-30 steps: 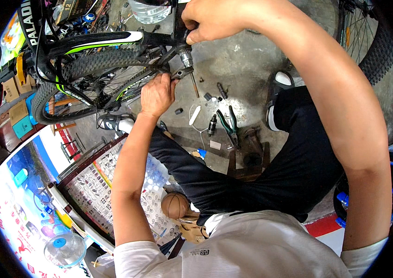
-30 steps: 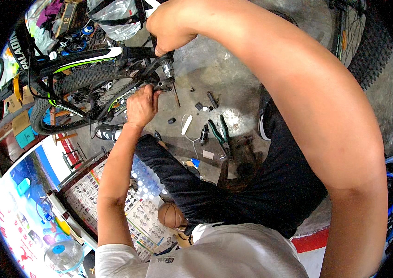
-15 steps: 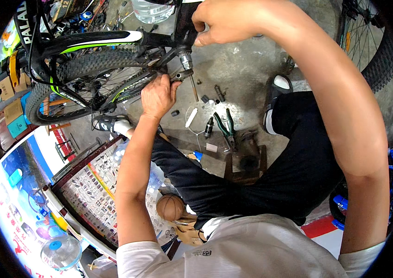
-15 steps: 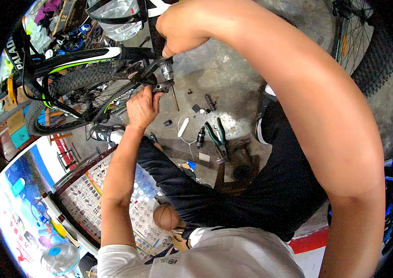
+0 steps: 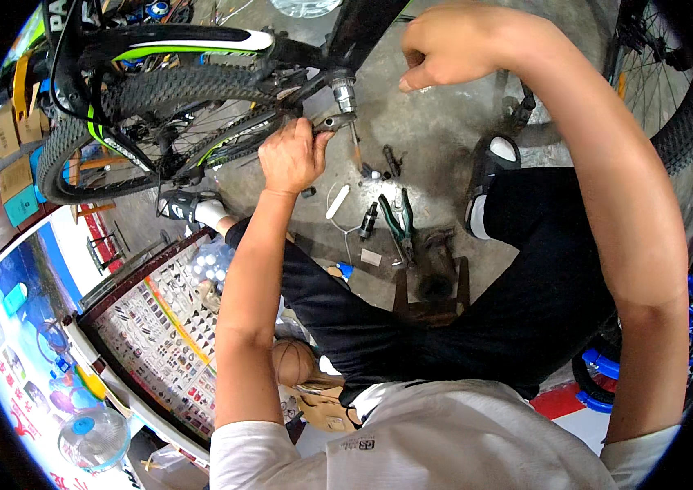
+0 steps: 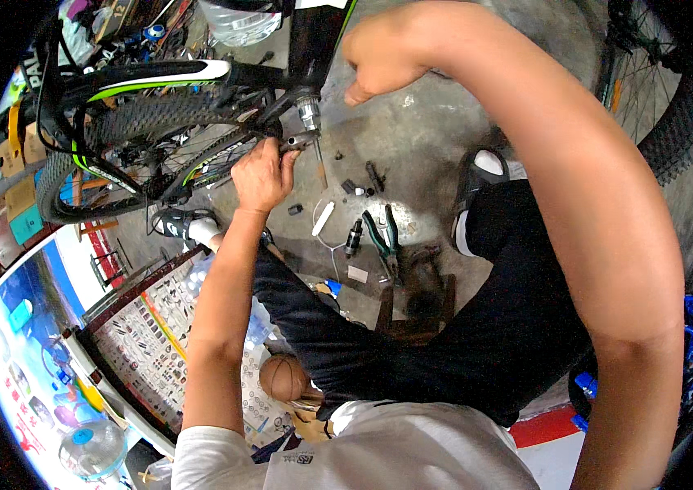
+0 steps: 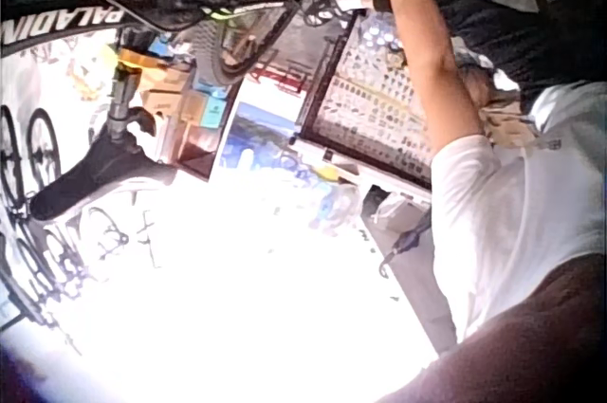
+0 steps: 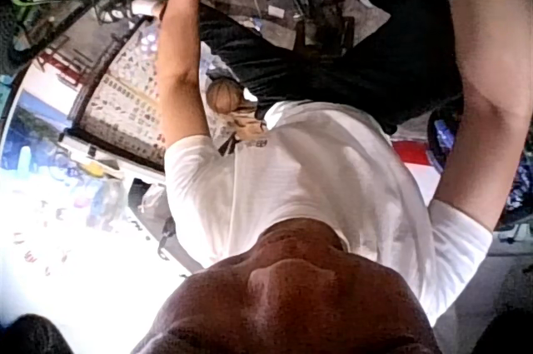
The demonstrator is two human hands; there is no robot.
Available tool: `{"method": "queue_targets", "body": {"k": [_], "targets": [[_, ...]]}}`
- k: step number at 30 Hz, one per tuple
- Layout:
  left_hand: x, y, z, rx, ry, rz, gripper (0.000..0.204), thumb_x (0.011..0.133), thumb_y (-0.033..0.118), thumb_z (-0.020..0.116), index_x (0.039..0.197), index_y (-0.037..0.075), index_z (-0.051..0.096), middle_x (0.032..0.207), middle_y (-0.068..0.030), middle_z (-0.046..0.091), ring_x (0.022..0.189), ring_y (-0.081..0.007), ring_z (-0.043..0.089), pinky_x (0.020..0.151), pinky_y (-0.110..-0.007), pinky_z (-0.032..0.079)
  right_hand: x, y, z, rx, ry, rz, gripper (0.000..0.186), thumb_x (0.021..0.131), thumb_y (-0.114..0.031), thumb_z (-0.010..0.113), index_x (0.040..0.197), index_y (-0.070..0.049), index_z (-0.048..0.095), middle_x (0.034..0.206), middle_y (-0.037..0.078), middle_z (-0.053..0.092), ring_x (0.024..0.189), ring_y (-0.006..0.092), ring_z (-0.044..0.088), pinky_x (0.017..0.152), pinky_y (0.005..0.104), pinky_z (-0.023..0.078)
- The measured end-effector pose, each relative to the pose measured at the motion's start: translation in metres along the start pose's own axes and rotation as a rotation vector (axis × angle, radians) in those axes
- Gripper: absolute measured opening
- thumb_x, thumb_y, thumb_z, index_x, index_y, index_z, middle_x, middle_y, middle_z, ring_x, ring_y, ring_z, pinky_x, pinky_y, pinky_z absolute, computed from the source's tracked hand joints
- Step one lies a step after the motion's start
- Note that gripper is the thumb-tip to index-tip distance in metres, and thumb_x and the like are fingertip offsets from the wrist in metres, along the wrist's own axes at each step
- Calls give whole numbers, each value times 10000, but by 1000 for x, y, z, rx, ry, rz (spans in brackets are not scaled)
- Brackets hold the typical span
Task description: The person uses a variety of tools to work on the bottom bracket area of a bicycle, including using pliers, a hammer with a punch, and a wrench to loosen and remove parts.
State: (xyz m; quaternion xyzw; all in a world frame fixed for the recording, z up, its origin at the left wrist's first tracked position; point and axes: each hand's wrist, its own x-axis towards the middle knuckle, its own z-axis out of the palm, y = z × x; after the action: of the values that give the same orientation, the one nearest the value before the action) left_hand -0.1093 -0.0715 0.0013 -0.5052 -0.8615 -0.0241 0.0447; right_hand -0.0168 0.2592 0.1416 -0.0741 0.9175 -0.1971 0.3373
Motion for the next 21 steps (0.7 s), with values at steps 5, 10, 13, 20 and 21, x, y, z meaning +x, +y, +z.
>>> {"method": "queue_targets", "body": {"k": [5,10,13,20,21], "targets": [[-1,0,3,7,61,5,416,911,458,700,802,84,553,725,-108,603,636,-340,643,574,-440,509,11,6,27,34,219,52,476,895,-465,692,1056,-23,764,1032,183,752,989,365,716,871,451,559],[-3,3,6,13,114,-20,422,883,468,715,782,91,555,717,-97,595,634,-329,640,574,-424,502,20,10,32,8,191,13,489,903,-463,679,1024,3,768,1007,203,751,972,378,718,857,462,560],[-3,1,9,-26,137,-8,427,876,475,711,769,93,555,708,-98,598,619,-326,636,567,-426,499,28,-9,41,-22,84,-10,510,932,-466,646,969,28,768,948,239,744,901,392,725,839,490,561],[-3,0,18,-68,203,-7,430,868,480,709,761,94,552,692,-97,593,596,-327,628,560,-420,496,55,-75,116,428,-152,90,680,987,-589,542,971,61,742,959,209,748,880,349,746,846,462,570],[-4,0,19,-75,208,-11,430,867,480,709,759,94,553,691,-98,594,595,-327,628,559,-420,496,58,-79,125,593,-153,135,653,1000,-565,537,991,59,727,957,202,746,863,327,747,818,447,575]]}}
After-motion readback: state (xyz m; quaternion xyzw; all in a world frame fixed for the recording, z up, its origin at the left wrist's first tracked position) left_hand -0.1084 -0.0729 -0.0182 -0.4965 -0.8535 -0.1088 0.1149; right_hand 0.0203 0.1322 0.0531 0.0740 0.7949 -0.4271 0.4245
